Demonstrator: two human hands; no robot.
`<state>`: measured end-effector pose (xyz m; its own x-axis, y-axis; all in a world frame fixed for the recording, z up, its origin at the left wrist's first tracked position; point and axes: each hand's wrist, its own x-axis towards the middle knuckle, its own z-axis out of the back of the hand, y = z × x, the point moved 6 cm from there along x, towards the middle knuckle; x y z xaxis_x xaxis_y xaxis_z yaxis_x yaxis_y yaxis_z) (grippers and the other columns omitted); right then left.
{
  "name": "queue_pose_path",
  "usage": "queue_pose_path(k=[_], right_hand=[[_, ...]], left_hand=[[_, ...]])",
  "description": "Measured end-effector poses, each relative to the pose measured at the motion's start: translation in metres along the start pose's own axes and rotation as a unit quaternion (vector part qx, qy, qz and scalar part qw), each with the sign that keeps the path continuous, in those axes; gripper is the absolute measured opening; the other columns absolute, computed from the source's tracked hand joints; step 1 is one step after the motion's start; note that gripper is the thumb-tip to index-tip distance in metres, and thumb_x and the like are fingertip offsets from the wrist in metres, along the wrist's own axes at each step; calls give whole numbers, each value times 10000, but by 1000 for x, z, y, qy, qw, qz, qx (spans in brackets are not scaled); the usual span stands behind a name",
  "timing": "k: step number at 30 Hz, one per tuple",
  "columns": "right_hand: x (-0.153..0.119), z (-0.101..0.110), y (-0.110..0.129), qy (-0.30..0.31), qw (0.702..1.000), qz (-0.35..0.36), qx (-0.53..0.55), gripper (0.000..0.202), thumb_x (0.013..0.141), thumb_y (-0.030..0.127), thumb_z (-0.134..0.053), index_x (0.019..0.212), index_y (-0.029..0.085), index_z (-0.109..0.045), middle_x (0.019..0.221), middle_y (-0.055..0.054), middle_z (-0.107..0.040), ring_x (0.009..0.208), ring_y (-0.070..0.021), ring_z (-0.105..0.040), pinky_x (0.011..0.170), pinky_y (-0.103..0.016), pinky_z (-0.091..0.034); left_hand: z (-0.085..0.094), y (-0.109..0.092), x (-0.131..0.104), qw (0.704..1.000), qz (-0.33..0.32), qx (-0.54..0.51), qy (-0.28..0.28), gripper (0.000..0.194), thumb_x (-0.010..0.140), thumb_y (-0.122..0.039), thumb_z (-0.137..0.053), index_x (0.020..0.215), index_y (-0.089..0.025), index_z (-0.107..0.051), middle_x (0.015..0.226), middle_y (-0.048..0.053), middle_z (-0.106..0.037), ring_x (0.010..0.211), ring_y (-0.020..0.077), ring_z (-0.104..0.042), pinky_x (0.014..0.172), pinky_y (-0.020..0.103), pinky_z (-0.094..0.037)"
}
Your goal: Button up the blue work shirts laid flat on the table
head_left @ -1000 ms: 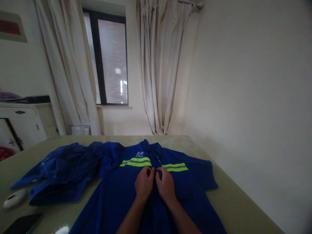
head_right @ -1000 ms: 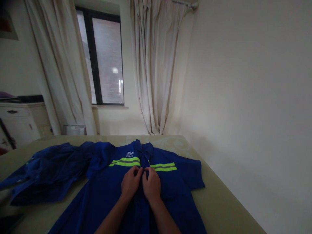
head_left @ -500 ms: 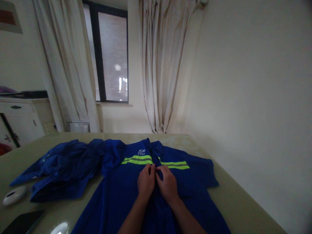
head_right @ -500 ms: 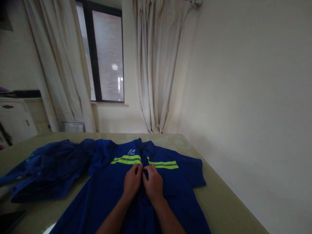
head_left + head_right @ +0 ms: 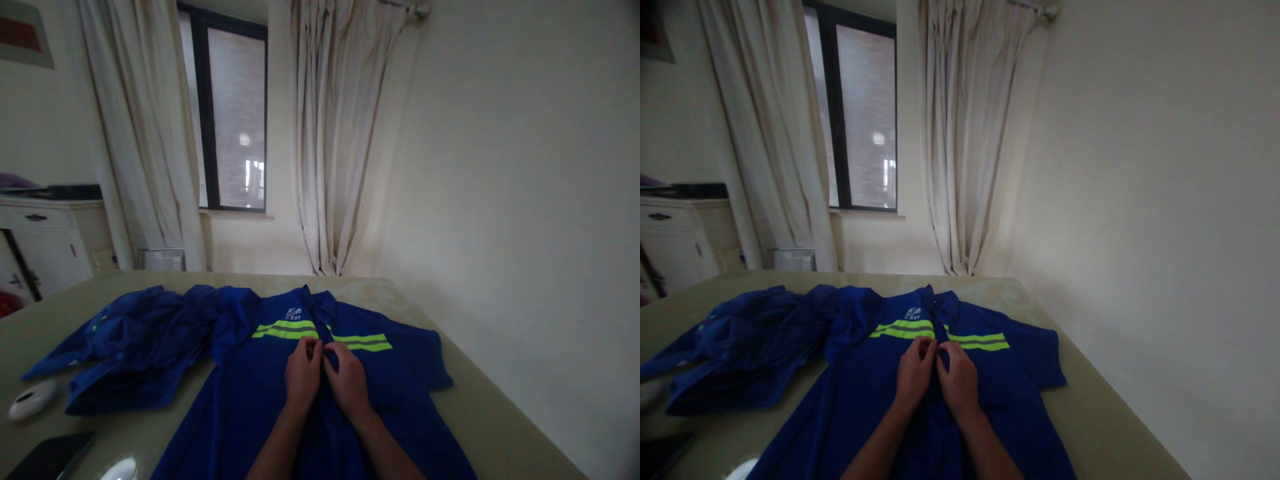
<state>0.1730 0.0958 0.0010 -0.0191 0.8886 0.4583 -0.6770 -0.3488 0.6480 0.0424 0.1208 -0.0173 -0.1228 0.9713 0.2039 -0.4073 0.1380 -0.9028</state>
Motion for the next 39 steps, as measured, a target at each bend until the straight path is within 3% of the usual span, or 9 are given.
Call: queue_pose_path(k=[9, 20, 28, 35, 39], right_hand=[[4, -2, -6, 7, 999, -7, 36, 194, 942, 300, -541, 1029, 239, -703, 1059, -59, -747, 998, -239, -694, 900, -322, -485], [8, -3, -7, 29, 994, -16, 106, 156, 886, 289, -571, 976, 235, -686, 986, -42, -756, 928, -228, -709, 852, -299, -497], [6, -6, -6, 42, 997, -23, 59, 219, 897, 229, -547, 1045, 238, -708, 1056, -50, -765, 995, -223, -712, 893, -291, -490], [2, -10, 0, 70, 993, -30, -89, 239, 1016, 266, -444, 984, 263, -681, 1001, -30, -751, 940, -191, -713, 783, -249, -461], [2, -9, 3, 73, 995, -11, -71, 220, 1026, 276, -444, 1032, 272, -664, 1019, -20, -741, 957, -181, -704, 820, -240, -453]], left_hand=[[-5, 4, 0, 999, -32, 3, 10, 360, 950, -335, -465, 1205, -228, -696, 1231, 72, -747, 1146, 237, -675, 990, 345, -476], [-7, 2, 2, 997, -38, 56, 36, 400, 983, -317, -407, 1270, -206, -663, 1315, 82, -704, 1222, 219, -637, 1038, 319, -445], [-8, -1, -2, 990, -8, 127, 55, 311, 1017, -302, -370, 881, -249, -646, 937, 54, -757, 881, 210, -693, 718, 271, -411], [-8, -1, 0, 988, 12, 145, 50, 322, 1017, -364, -391, 821, -246, -618, 905, 73, -757, 887, 244, -696, 709, 298, -391], [-7, 3, 3, 992, 7, 116, 51, 275, 1015, -356, -387, 907, -252, -618, 947, 44, -750, 935, 219, -694, 749, 286, -419]])
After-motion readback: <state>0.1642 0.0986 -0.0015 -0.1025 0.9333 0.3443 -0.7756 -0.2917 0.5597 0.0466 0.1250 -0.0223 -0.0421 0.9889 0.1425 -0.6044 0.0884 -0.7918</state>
